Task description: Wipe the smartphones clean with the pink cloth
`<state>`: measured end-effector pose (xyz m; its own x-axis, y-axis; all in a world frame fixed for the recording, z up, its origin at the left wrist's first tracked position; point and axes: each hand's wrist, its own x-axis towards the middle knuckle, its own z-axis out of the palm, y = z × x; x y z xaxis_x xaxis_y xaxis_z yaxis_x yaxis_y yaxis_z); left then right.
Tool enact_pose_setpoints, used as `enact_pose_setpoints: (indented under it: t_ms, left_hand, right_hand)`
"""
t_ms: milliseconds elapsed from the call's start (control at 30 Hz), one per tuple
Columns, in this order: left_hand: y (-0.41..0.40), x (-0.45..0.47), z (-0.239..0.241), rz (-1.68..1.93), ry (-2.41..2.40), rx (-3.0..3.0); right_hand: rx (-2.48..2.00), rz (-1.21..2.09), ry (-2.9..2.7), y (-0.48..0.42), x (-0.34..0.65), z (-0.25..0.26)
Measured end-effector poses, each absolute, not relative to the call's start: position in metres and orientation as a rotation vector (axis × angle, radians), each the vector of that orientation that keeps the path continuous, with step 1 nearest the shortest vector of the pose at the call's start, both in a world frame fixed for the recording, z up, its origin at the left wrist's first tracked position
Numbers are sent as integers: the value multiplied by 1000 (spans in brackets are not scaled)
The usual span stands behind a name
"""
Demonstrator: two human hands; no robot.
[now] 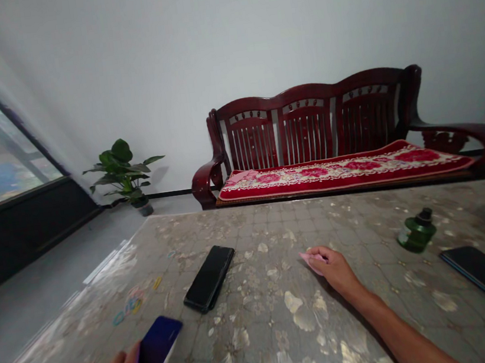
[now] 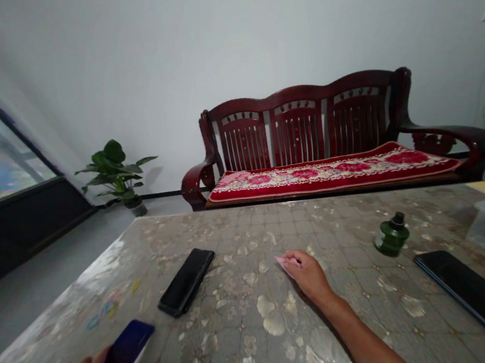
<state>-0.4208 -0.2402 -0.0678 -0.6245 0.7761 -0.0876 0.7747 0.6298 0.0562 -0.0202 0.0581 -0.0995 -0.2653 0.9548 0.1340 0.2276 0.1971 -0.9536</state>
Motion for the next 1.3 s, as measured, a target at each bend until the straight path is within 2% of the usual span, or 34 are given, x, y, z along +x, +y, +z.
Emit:
enact_pose_setpoints:
  t_ms: [233,467,867,1100,1300]
  left_hand:
    - [-156,-422,-39,-183,2781,1357]
    - [-108,-426,-42,-63,2816,1490]
    - [-95,-429,-47,-124,2797,1520]
    - [-98,-401,-44,164,2773,1649]
    - [-96,-357,-43,-1,2668,1586]
  right_hand:
    - [-1127,1072,-1725,55,-20,-99]
    - [-1134,1025,-1770,52,-20,-98]
    - [-1123,1062,-1729,54,-19,-106]
    - [-1118,1117,-1599,56,-17,-105]
    - [-1121,1118,-1593,56,-16,-104]
